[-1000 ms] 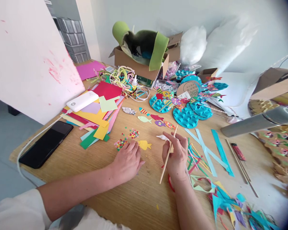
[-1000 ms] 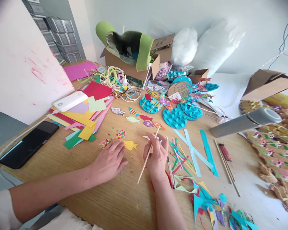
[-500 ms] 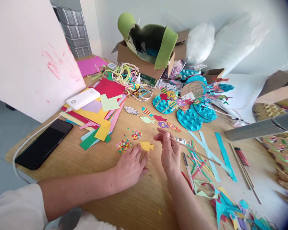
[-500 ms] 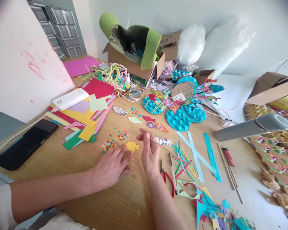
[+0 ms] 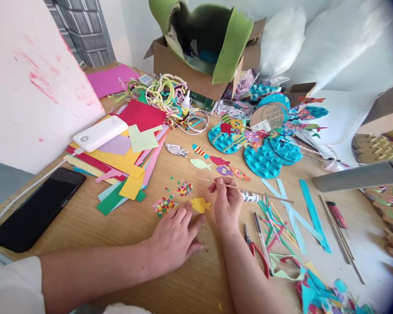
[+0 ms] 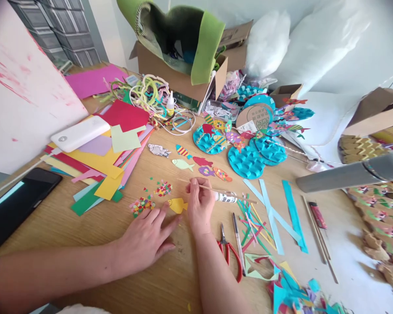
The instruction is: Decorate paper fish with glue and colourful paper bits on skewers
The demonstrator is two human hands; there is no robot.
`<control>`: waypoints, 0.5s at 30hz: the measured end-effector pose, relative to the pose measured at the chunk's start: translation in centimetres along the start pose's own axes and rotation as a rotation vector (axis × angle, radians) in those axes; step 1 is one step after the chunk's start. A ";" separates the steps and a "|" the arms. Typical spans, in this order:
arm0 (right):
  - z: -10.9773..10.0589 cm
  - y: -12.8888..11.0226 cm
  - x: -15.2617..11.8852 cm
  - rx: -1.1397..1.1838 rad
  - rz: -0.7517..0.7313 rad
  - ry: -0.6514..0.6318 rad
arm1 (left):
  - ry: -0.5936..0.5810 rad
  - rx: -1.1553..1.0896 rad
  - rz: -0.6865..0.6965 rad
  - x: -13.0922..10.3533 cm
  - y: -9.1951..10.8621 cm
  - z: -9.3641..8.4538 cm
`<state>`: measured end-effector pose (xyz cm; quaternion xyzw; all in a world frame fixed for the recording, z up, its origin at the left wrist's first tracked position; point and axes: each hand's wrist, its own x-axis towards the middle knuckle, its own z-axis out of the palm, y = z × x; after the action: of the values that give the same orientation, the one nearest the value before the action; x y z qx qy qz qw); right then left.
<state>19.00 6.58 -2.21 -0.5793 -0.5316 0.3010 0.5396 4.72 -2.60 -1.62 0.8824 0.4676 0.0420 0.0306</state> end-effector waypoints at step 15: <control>-0.2 1.7 -1.1 -0.263 -0.384 -0.181 | 0.018 -0.051 -0.004 0.1 -0.5 0.4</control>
<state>19.43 5.74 -3.98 -0.5035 -0.7127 0.1721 0.4570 4.42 -2.23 -2.03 0.8799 0.4686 0.0617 0.0493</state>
